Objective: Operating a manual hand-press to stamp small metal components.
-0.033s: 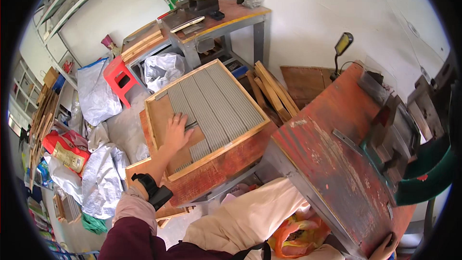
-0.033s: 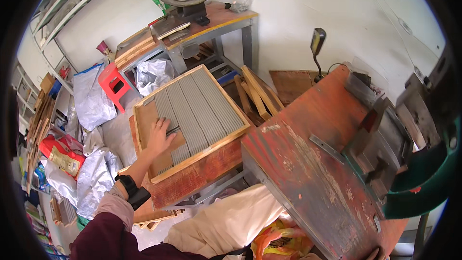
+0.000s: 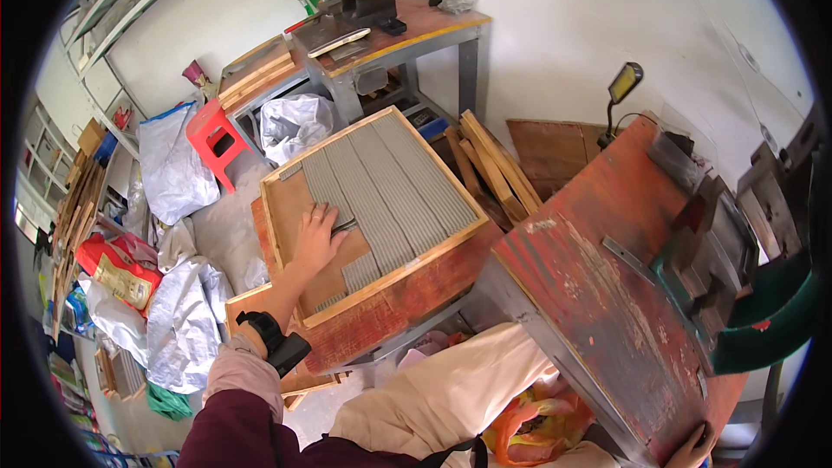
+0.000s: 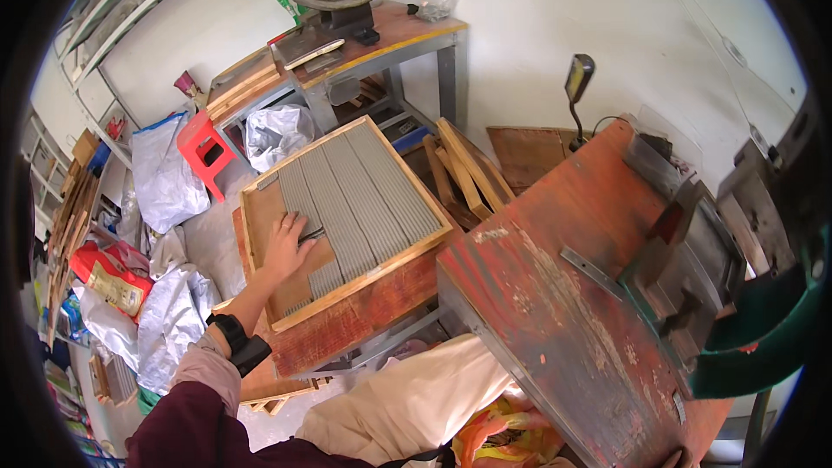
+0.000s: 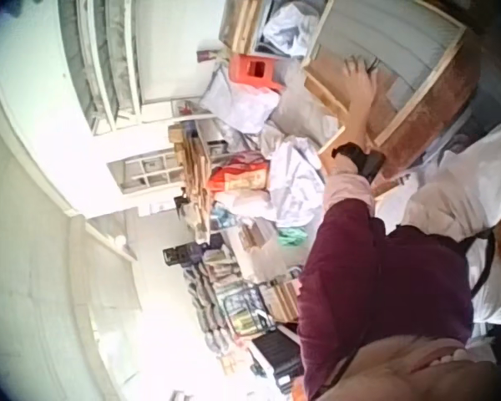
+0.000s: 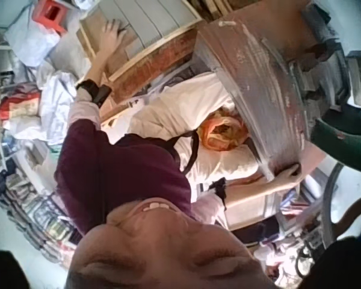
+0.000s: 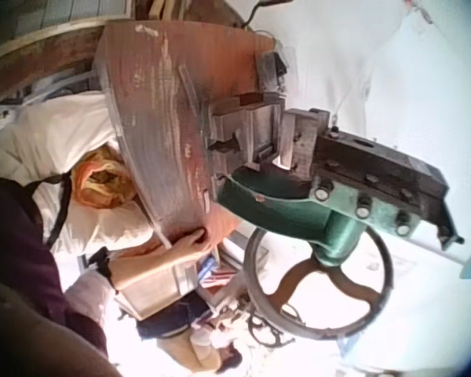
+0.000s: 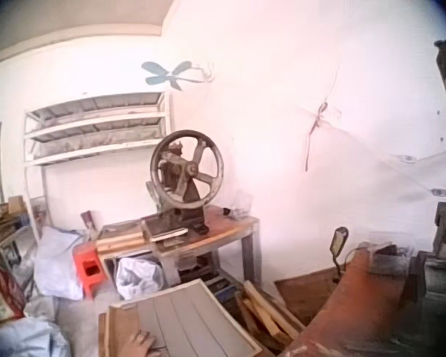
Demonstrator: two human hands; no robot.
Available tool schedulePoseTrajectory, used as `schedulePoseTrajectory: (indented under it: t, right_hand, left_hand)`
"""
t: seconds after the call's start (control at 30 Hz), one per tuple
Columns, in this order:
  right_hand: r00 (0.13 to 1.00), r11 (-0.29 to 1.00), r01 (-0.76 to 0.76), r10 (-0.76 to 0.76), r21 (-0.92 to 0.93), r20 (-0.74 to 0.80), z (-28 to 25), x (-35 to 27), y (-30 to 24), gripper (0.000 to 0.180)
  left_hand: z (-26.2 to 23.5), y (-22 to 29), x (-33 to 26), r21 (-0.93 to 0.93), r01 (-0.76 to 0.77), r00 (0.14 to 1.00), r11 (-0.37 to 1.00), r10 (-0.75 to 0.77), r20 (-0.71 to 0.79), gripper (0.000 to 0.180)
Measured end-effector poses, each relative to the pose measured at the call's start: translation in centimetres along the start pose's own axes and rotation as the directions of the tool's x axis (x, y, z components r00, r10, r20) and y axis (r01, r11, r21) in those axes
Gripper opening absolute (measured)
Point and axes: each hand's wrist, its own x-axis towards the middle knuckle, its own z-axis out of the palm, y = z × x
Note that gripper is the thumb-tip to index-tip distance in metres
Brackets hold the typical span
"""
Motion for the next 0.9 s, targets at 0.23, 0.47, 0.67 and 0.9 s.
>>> schedulePoseTrajectory:
  t: [0.23,0.47,0.67,0.9]
  right_hand:
    - [0.996,0.997,0.055,-0.057,-0.045,-0.063,1.0,0.1,1.5,0.03]
    - [0.998,0.997,0.034,-0.037,-0.07,-0.051,1.2,0.3,1.0,0.03]
    - [0.998,0.996,0.022,-0.026,-0.084,-0.049,1.2,0.1,1.7,0.031]
    - [0.999,0.994,0.0,-0.003,-0.106,-0.032,1.0,-0.1,1.8,0.032]
  left_hand:
    - [0.8,-2.1,0.0,0.113,-0.191,0.981,0.975,0.186,0.051,0.033]
    - [0.2,-0.3,0.3,0.289,-0.18,0.978,0.94,0.139,0.157,0.034]
    - [0.3,-0.7,0.7,0.205,-0.205,0.968,0.957,0.168,0.186,0.035]
    - [0.9,0.5,0.0,0.286,-0.126,0.982,0.95,0.078,0.174,0.04]
